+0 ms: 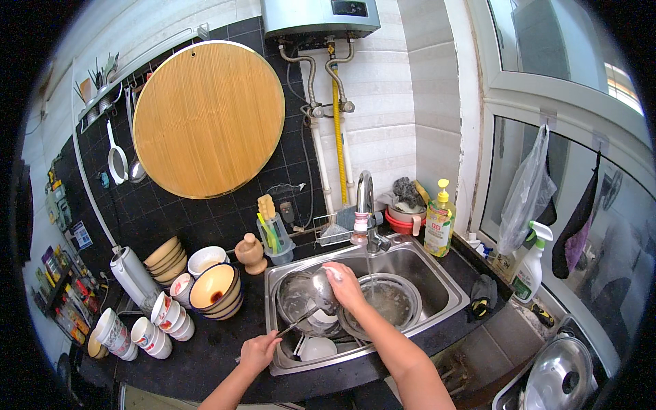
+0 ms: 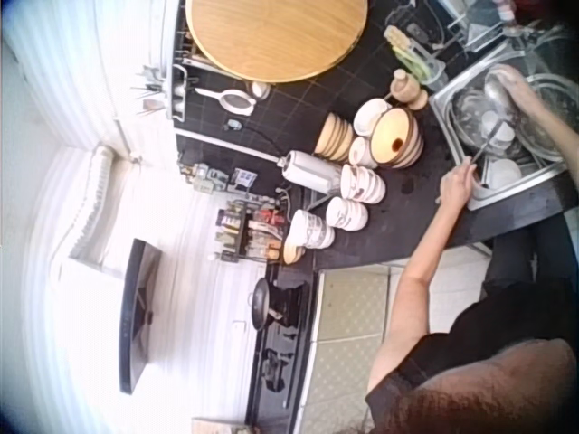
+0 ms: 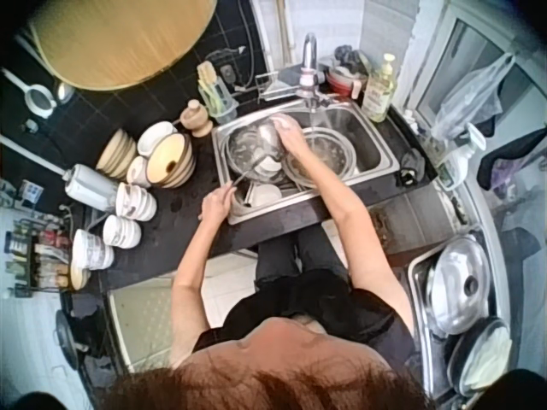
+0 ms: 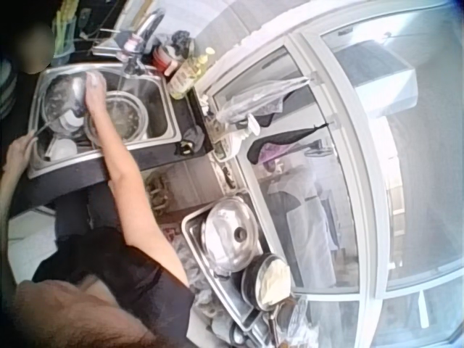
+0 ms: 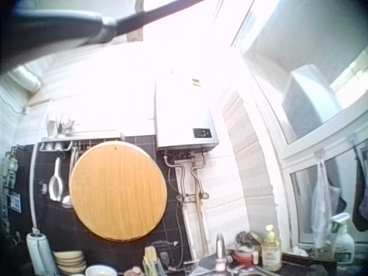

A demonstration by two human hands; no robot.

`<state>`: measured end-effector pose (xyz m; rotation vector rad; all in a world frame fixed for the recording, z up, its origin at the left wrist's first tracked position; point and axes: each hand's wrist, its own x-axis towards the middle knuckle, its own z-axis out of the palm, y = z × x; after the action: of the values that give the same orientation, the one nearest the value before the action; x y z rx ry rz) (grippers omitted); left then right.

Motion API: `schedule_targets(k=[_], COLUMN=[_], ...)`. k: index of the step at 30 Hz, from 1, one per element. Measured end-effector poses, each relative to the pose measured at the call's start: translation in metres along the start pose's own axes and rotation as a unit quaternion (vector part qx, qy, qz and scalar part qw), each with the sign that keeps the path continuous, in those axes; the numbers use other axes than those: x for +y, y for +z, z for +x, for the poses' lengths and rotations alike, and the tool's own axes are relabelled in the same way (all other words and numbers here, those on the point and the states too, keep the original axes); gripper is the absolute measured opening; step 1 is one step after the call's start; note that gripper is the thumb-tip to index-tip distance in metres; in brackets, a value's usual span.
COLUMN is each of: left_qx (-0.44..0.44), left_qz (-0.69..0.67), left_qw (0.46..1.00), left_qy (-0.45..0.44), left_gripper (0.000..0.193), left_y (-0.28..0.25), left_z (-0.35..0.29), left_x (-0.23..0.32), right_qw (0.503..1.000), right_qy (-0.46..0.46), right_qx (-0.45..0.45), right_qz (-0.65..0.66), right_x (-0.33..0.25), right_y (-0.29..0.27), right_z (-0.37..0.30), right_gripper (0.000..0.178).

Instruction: The person washes various kitchen items in a sink using a pink sponge and running water. They scrub and rinse chopsticks, a small white bowl, a metal bowl, and a metal strainer, placing each item into the sink basin after cleaning.

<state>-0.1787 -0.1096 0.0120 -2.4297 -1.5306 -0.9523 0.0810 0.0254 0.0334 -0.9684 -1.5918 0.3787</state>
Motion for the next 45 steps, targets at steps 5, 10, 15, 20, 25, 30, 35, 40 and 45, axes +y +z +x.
schedule_targets(k=[5,10,15,20,25,30,35,40,45], left_qx=[-0.017,-0.007,0.003,0.052,0.047,-0.001,-0.002,0.014,-0.012], left_qz=[0.024,0.019,0.023,0.033,-0.034,-0.027,-0.045,-0.144,-0.143], left_qw=[1.0,1.0,0.999,0.998,0.998,0.997,0.992,0.977,0.969], left_qy=[0.003,0.001,-0.028,0.016,-0.004,-0.066,-0.114,-0.158,-0.2], left_gripper=[0.019,0.019,0.02,0.02,0.025,0.027,0.028,0.027,0.016], left_y=[-0.001,0.008,0.001,0.006,0.025,0.027,0.043,0.045,0.045], left_z=[0.003,0.006,0.023,-0.002,-0.004,0.0,0.01,0.026,0.035], left_x=[0.006,0.012,0.018,0.001,0.008,0.018,0.028,0.046,0.05], right_qw=[0.97,0.921,0.929,0.978,0.979,0.865,0.908,0.995,0.996], right_qy=[-0.2,-0.281,-0.29,-0.101,0.182,0.327,0.276,0.049,0.021], right_qx=[-0.067,-0.195,-0.144,-0.075,0.039,0.125,0.137,0.079,-0.07], right_qz=[-0.119,-0.187,-0.179,-0.166,0.086,0.361,0.284,0.02,0.06], right_x=[-0.023,-0.037,-0.042,-0.04,0.08,0.12,0.048,-0.004,-0.046], right_y=[-0.002,0.011,0.009,0.026,0.006,0.04,0.078,0.082,0.078], right_z=[-0.001,-0.033,-0.019,0.006,-0.01,-0.04,-0.046,-0.058,-0.096], right_gripper=[0.015,0.029,0.028,0.018,0.041,0.047,0.055,0.05,0.038])
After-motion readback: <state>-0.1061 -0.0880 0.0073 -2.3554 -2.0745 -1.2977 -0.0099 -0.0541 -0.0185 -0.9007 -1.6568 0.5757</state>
